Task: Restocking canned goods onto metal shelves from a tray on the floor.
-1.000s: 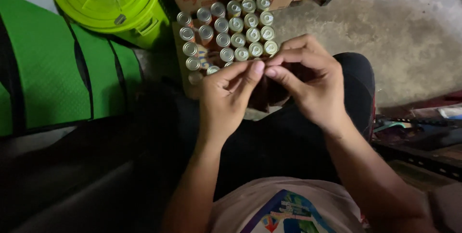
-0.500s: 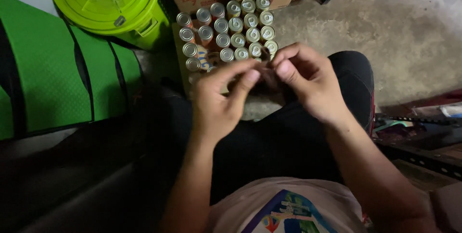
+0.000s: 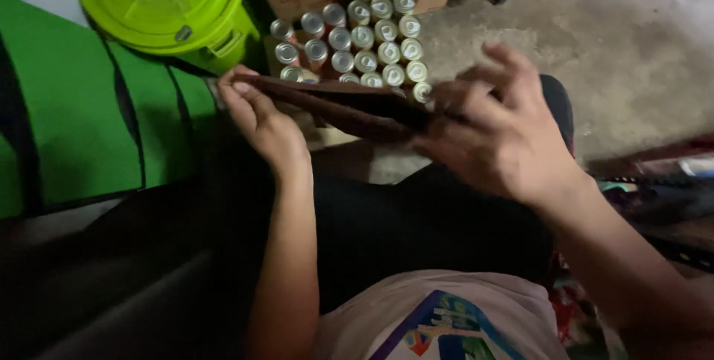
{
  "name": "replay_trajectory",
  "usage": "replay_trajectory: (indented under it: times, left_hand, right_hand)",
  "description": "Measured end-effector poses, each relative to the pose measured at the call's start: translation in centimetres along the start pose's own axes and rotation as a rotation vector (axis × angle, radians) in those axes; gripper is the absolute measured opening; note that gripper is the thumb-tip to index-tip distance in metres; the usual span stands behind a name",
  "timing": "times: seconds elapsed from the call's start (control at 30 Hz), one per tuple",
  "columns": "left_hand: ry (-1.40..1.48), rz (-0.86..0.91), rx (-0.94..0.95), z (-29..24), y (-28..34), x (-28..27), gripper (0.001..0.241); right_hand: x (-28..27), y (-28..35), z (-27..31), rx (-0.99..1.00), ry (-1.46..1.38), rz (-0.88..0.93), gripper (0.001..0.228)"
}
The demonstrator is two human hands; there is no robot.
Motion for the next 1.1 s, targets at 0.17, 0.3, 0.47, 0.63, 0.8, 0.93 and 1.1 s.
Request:
replay_trajectory:
  times: [0.17, 0.3, 0.47, 0.63, 0.8, 0.93, 1.1]
  left_hand:
    - [0.045, -0.039, -0.007, -0.7, 0.1, 0.5, 0.030]
    - [0.150, 0.099, -0.199, -1.1, -0.3, 1.8, 0.031]
    - [0.370, 0.299, -0.258, -2.9, 0.2, 3.4, 0.033]
    - [0.172, 0.301, -0.113, -5.3, 0.3, 3.3, 0.035]
    - [0.092, 0.445, -0.038, -6.6, 1.4, 5.1, 0.035]
    - [-0.022, 0.547, -0.048, -8.4, 2.9, 6.9, 0.034]
    - [0.104, 0.533, -0.010, -10.0, 2.6, 6.7, 0.026]
  right_hand:
    - [-0.1, 0.6, -3.2, 0.362, -0.188, -0.058, 0.016]
    - [2.0, 4.0, -6.4, 0.637, -0.592, -0.205, 0.015]
    - [0.6, 4.1, -8.3, 0.907, -0.491, -0.258, 0.025]
    - [1.4, 6.1, -10.4, 0.758, -0.466, -0.257, 0.008]
    - [4.0, 6.3, -11.0, 0.718, -0.552, -0.283, 0.016]
    - [3.6, -1.3, -4.8, 0.555, -0.558, -0.281, 0.041]
    - [9.8, -1.7, -5.4, 0.703, -1.012, -0.208, 0.018]
Point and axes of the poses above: each hand's wrist, its own y-axis away from the middle knuckle, its own x-axis out of the palm, z = x × y, the point moved 10 cm from there along -y, towards the middle knuckle, and after that the axes turned 1 degree about -y, right-handed, at the moved point
